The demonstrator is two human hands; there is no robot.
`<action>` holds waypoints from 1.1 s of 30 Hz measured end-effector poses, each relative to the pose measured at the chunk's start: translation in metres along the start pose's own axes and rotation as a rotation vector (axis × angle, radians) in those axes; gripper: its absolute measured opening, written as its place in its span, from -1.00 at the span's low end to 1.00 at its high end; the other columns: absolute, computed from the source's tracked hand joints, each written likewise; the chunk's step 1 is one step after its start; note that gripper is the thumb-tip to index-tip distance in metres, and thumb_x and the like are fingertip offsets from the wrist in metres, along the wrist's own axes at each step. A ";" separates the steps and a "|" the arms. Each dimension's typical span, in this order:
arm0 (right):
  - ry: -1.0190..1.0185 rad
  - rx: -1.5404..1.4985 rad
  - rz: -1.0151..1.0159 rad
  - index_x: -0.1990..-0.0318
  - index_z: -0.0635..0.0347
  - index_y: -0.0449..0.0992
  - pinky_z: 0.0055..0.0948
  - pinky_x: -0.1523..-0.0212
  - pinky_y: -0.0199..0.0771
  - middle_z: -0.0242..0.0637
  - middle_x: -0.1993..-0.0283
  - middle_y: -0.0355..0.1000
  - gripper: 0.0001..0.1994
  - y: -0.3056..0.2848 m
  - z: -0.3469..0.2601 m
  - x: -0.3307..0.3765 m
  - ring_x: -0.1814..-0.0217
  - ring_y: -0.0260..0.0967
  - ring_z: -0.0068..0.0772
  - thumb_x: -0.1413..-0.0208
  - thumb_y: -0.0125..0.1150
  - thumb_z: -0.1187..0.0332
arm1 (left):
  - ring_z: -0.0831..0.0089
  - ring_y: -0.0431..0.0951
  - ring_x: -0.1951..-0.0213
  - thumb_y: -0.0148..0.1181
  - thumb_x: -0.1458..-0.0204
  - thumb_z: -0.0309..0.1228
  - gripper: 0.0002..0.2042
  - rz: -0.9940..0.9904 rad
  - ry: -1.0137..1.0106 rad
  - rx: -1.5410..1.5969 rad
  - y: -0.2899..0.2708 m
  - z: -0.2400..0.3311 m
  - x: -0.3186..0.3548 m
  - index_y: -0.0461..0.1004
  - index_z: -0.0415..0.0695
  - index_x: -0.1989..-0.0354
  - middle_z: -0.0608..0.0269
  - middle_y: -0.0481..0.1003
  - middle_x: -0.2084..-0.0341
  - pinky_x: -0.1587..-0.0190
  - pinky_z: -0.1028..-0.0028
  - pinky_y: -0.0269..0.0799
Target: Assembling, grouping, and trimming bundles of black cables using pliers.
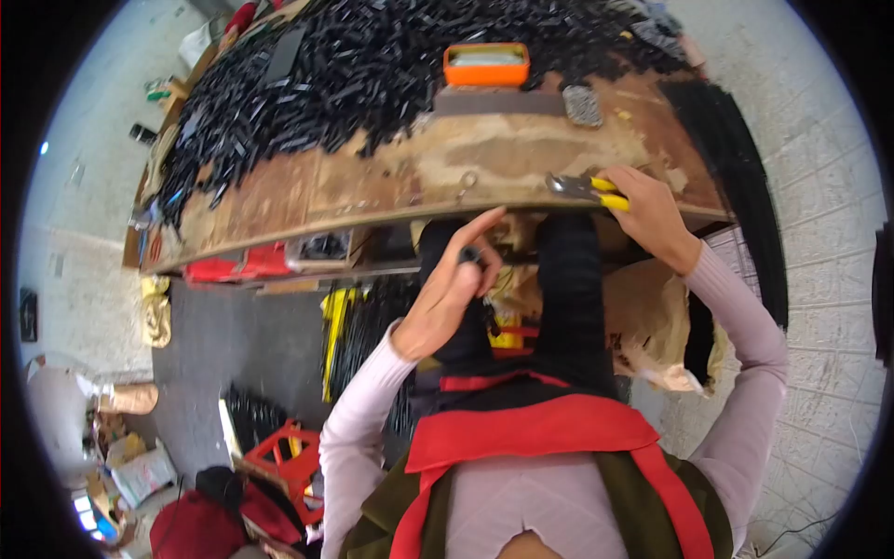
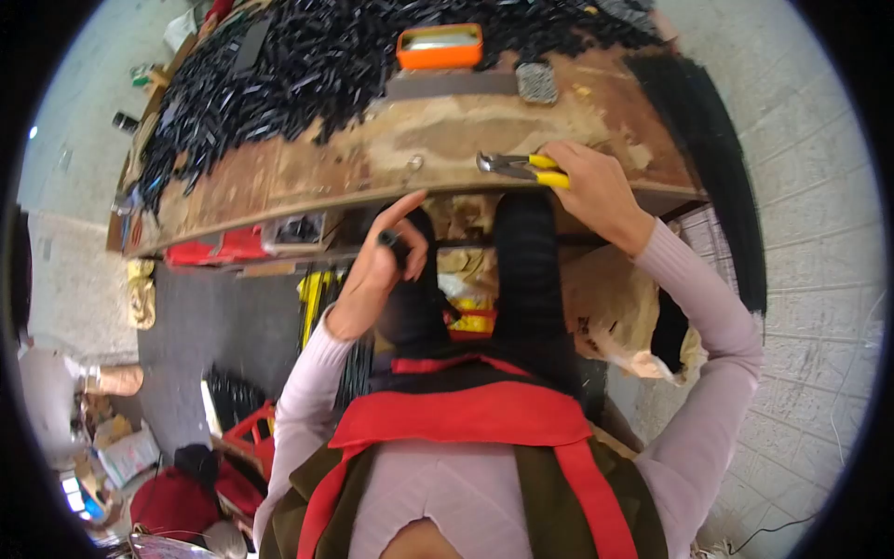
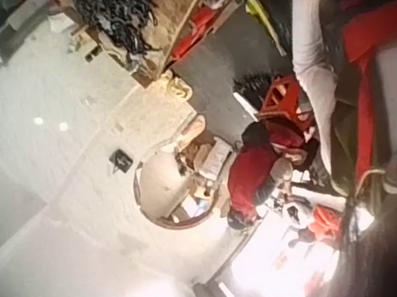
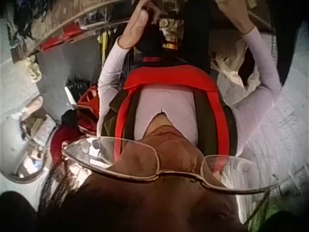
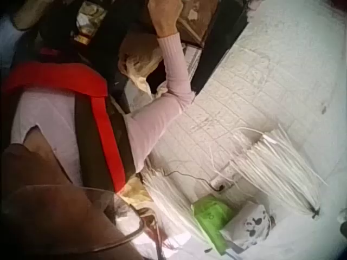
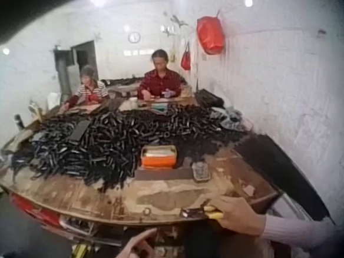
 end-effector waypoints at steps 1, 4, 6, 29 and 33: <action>0.006 0.024 0.011 0.15 0.31 0.42 -0.20 0.19 0.42 -0.02 0.25 0.46 -0.76 0.003 0.022 -0.011 0.19 0.43 0.09 -0.07 0.25 0.41 | 0.56 0.21 0.42 -0.04 -0.18 0.17 -0.17 0.023 -0.024 0.016 -0.004 0.002 -0.001 0.00 -0.33 -0.36 0.34 0.23 0.45 0.34 0.54 0.18; 0.213 0.133 0.012 0.17 0.28 0.48 -0.15 0.18 0.42 -0.04 0.25 0.48 -0.78 0.004 0.087 -0.049 0.18 0.43 0.09 -0.06 0.24 0.36 | 0.56 0.23 0.45 -0.06 -0.16 0.21 -0.16 0.106 -0.007 0.071 -0.017 0.010 -0.007 0.10 -0.37 -0.31 0.33 0.26 0.48 0.36 0.53 0.17; 0.227 0.138 -0.006 0.19 0.23 0.52 -0.12 0.19 0.41 -0.04 0.25 0.50 -0.76 0.007 0.113 -0.071 0.17 0.44 0.09 -0.08 0.22 0.26 | 0.56 0.23 0.47 -0.07 -0.20 0.17 -0.23 0.160 -0.046 0.062 -0.024 0.003 -0.021 0.20 -0.40 -0.24 0.33 0.26 0.52 0.37 0.54 0.16; 0.569 -0.961 -0.067 0.17 0.26 0.50 -0.57 0.27 0.45 -0.35 0.33 0.49 -0.76 0.037 0.139 -0.101 0.31 0.46 -0.57 -0.21 0.22 0.25 | 0.60 0.18 0.47 -0.22 -0.31 0.06 -0.36 0.114 0.012 0.125 -0.018 0.003 -0.019 0.29 -0.41 -0.12 0.37 0.24 0.52 0.37 0.57 0.13; 0.505 -1.166 -0.116 0.17 0.27 0.48 -0.57 0.26 0.39 -0.33 0.33 0.47 -0.80 0.032 0.022 -0.069 0.30 0.42 -0.55 -0.19 0.21 0.31 | 0.61 0.17 0.49 -0.21 -0.31 0.04 -0.39 0.119 0.059 0.101 -0.013 0.007 -0.003 0.31 -0.39 -0.10 0.36 0.23 0.53 0.39 0.58 0.13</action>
Point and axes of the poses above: each hand's wrist, its own x-axis away from the middle knuckle, its own y-axis out of the palm, z = x × y, the point moved 5 cm from there along -x, towards the middle knuckle
